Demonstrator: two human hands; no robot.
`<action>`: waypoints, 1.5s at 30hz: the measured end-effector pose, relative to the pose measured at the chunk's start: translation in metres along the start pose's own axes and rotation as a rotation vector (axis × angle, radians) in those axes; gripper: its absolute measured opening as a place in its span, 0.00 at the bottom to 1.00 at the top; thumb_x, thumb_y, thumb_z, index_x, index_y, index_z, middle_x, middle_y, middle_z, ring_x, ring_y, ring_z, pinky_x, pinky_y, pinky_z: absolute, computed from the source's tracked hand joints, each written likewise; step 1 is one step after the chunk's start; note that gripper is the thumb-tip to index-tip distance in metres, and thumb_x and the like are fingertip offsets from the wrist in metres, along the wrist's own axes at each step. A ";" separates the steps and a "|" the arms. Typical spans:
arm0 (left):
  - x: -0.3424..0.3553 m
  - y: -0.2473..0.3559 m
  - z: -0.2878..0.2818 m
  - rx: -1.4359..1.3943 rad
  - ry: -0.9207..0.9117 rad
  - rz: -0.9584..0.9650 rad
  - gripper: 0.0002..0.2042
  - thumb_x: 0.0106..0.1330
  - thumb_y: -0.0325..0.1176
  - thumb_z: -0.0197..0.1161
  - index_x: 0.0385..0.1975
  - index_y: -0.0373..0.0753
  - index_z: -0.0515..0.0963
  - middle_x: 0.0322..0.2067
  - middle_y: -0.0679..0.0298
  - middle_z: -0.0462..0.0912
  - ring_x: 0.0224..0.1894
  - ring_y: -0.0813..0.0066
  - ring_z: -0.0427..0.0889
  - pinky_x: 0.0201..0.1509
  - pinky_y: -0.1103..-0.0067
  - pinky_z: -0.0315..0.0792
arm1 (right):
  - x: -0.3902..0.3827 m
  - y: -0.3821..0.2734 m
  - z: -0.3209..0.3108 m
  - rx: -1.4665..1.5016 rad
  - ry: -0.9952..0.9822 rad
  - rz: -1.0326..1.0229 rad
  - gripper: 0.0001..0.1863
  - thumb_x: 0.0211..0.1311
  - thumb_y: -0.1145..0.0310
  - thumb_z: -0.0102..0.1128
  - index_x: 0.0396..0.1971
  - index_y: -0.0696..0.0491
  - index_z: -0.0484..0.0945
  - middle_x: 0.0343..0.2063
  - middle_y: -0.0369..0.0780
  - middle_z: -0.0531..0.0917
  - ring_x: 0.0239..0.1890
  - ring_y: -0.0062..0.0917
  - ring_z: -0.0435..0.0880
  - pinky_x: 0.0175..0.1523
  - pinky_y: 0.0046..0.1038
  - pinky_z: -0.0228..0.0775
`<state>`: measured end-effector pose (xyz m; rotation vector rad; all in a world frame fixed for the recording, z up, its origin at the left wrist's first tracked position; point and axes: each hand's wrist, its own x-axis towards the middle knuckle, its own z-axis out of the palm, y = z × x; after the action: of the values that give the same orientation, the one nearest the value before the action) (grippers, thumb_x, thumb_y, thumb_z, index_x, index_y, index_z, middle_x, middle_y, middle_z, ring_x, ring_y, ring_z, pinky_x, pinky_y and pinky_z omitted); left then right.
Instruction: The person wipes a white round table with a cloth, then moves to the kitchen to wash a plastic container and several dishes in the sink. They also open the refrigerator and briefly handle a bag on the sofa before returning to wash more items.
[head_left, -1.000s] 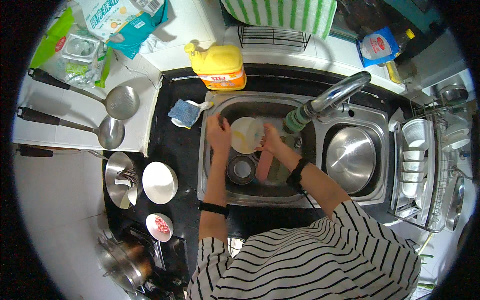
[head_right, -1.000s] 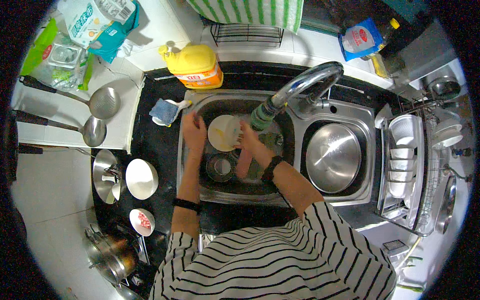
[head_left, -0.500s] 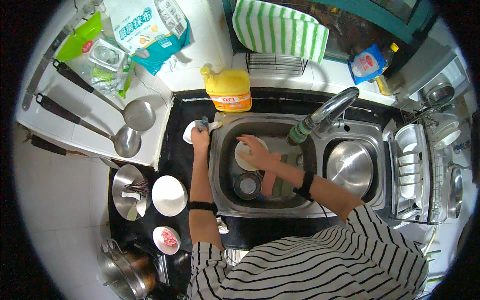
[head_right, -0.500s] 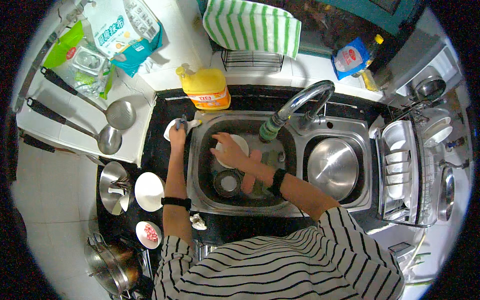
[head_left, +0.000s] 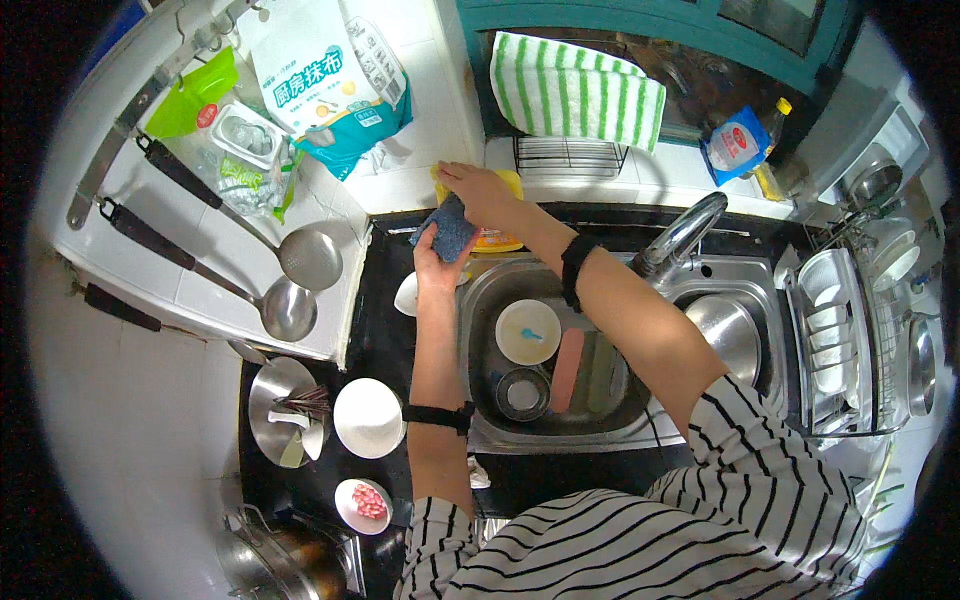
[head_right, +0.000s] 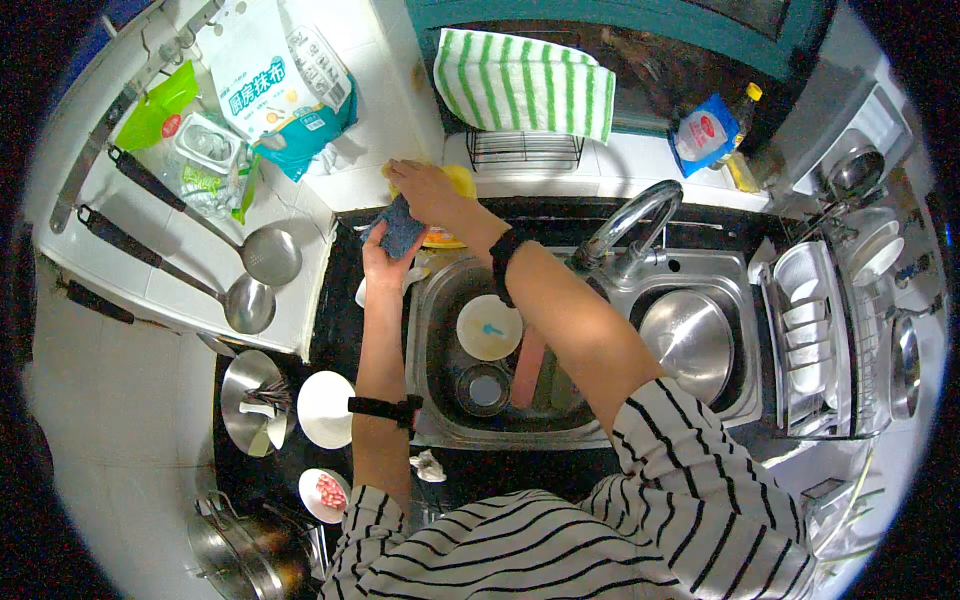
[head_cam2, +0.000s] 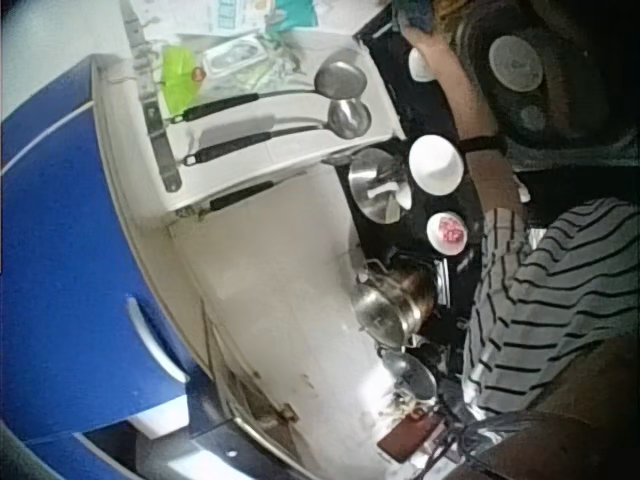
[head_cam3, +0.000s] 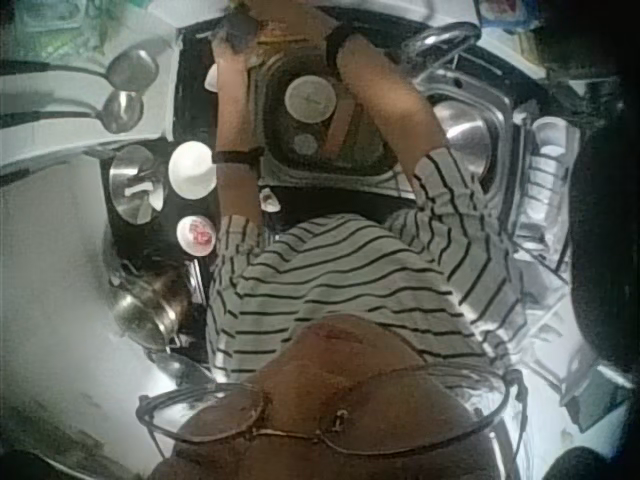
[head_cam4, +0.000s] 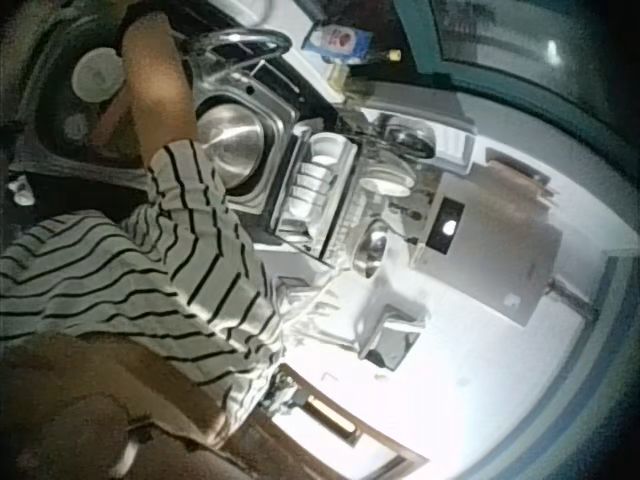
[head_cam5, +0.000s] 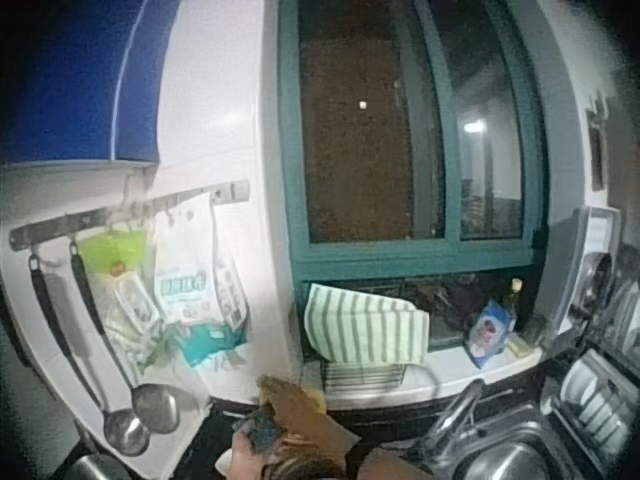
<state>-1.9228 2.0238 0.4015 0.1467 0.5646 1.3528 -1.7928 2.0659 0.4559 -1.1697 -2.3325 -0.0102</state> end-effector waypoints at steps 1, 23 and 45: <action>0.002 0.000 0.001 -0.003 -0.025 0.013 0.17 0.64 0.34 0.45 0.51 0.33 0.64 0.50 0.52 0.71 0.54 0.53 0.69 0.58 0.51 0.62 | 0.001 0.002 0.002 -0.008 0.046 -0.043 0.29 0.44 0.78 0.55 0.53 0.55 0.67 0.55 0.41 0.69 0.57 0.35 0.66 0.57 0.34 0.61; 0.028 0.001 -0.012 -0.049 -0.042 -0.036 0.16 0.66 0.39 0.43 0.48 0.36 0.68 0.47 0.55 0.74 0.50 0.54 0.72 0.54 0.53 0.65 | 0.008 0.012 0.007 -0.195 0.163 -0.158 0.21 0.48 0.72 0.53 0.46 0.52 0.72 0.48 0.39 0.74 0.52 0.31 0.72 0.53 0.31 0.65; -0.112 -0.141 -0.032 0.538 0.092 -0.188 0.24 0.65 0.44 0.52 0.57 0.40 0.61 0.50 0.63 0.71 0.51 0.71 0.70 0.55 0.72 0.64 | -0.201 -0.038 0.065 1.816 0.181 1.329 0.27 0.65 0.50 0.41 0.53 0.56 0.67 0.51 0.42 0.72 0.57 0.28 0.66 0.59 0.26 0.57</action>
<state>-1.8257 1.8781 0.3483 0.4583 0.9885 1.0047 -1.7526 1.9074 0.3165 -1.0982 -0.2971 1.7817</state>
